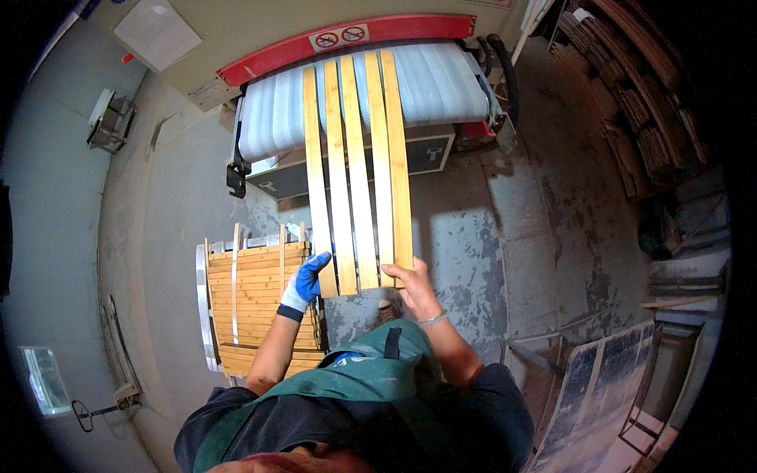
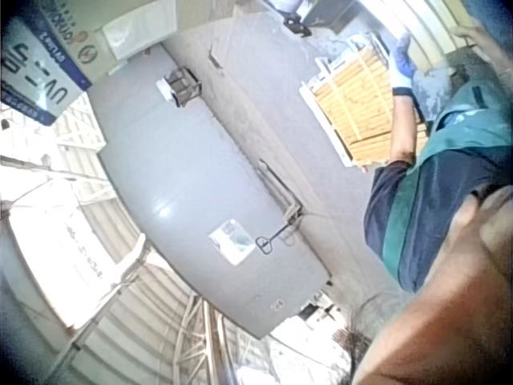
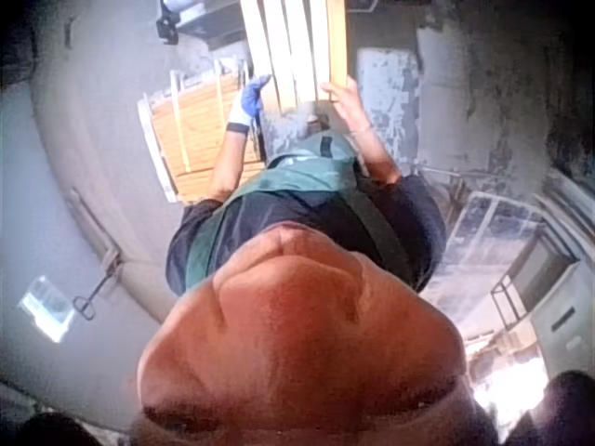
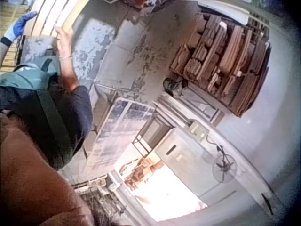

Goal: The person repeatedly picks up three wooden planks from a stack and feeds them into a conveyor belt machine. The person wears blue gloves and a green apron while performing this repetitive task in a workshop environment.

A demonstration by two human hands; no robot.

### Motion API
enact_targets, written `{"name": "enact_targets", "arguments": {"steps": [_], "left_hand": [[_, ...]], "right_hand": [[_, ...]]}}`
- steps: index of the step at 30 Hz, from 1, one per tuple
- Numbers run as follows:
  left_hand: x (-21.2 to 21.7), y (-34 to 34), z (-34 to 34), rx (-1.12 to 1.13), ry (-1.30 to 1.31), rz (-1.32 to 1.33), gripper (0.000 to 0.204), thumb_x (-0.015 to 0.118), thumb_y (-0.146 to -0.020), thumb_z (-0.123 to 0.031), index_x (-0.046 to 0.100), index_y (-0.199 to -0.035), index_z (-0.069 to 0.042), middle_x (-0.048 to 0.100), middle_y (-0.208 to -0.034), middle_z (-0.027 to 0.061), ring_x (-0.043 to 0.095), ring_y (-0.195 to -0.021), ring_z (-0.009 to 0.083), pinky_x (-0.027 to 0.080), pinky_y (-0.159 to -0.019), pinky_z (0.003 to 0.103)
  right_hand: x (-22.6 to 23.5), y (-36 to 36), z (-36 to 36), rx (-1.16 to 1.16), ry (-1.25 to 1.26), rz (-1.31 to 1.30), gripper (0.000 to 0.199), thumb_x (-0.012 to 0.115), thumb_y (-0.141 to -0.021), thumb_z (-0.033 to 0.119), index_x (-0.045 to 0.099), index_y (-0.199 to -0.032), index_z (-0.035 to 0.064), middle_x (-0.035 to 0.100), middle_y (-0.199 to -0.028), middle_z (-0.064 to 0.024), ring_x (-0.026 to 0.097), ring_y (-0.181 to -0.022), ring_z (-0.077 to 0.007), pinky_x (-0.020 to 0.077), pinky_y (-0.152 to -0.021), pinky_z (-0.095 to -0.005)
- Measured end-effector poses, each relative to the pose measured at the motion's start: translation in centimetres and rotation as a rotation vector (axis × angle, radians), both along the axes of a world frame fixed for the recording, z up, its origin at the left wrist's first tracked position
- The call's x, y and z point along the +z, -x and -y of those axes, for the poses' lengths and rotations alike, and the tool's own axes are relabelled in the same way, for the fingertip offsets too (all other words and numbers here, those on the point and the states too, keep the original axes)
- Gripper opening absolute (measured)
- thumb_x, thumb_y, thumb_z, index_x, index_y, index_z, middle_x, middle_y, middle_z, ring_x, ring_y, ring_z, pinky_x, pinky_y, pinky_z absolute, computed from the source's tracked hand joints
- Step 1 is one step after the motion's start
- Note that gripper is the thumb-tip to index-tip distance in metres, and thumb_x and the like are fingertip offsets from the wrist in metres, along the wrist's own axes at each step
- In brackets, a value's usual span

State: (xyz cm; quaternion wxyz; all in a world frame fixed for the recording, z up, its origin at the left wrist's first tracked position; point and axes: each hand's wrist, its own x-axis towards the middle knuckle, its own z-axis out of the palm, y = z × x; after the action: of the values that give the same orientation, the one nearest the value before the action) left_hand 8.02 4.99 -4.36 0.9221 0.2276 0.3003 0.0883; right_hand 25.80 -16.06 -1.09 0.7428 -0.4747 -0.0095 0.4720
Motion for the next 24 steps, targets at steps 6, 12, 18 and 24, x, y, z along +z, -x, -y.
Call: {"name": "enact_targets", "arguments": {"steps": [6,12,18,24], "left_hand": [[-0.1,-1.8,-2.7,0.031,0.066,0.097,0.034,0.060,-0.101,-0.010,0.062,-0.132,0.003,0.071,-0.122,0.0157,0.071,-0.108,0.0266,0.060,-0.094,0.040],[-2.8,-4.2,-5.5,0.021,0.096,0.102,0.040,0.059,-0.100,-0.011,0.057,-0.136,0.004,0.066,-0.129,0.0227,0.069,-0.114,0.0359,0.057,-0.099,0.051],[-2.4,-5.9,-7.7,0.021,0.114,0.132,0.044,0.058,-0.100,-0.013,0.054,-0.139,0.005,0.064,-0.132,0.0250,0.067,-0.117,0.0385,0.056,-0.101,0.052],[-1.6,-8.2,-9.8,-0.005,0.115,0.155,0.042,0.059,-0.100,-0.010,0.055,-0.140,0.004,0.066,-0.131,0.0206,0.068,-0.117,0.0329,0.057,-0.101,0.047]], "right_hand": [[0.1,-3.8,-1.2,0.144,-0.107,-0.140,0.041,0.073,-0.087,-0.002,0.060,-0.125,-0.0079,0.070,-0.113,-0.0165,0.071,-0.102,-0.0248,0.0608,-0.089,-0.0379],[-0.4,-5.7,-2.2,0.205,-0.302,-0.253,0.053,0.058,-0.086,-0.011,0.045,-0.137,-0.0121,0.058,-0.131,-0.0288,0.064,-0.117,-0.0449,0.0553,-0.096,-0.0675],[-1.3,-8.0,-3.8,0.234,-0.324,-0.301,0.065,0.051,-0.083,-0.013,0.038,-0.146,-0.0069,0.053,-0.141,-0.0281,0.056,-0.127,-0.0486,0.0467,-0.101,-0.0749],[-1.8,-11.2,-4.5,0.300,-0.394,-0.318,0.078,0.056,-0.088,-0.005,0.024,-0.159,0.0027,0.042,-0.153,-0.0289,0.048,-0.136,-0.0503,0.0392,-0.104,-0.0797]]}}
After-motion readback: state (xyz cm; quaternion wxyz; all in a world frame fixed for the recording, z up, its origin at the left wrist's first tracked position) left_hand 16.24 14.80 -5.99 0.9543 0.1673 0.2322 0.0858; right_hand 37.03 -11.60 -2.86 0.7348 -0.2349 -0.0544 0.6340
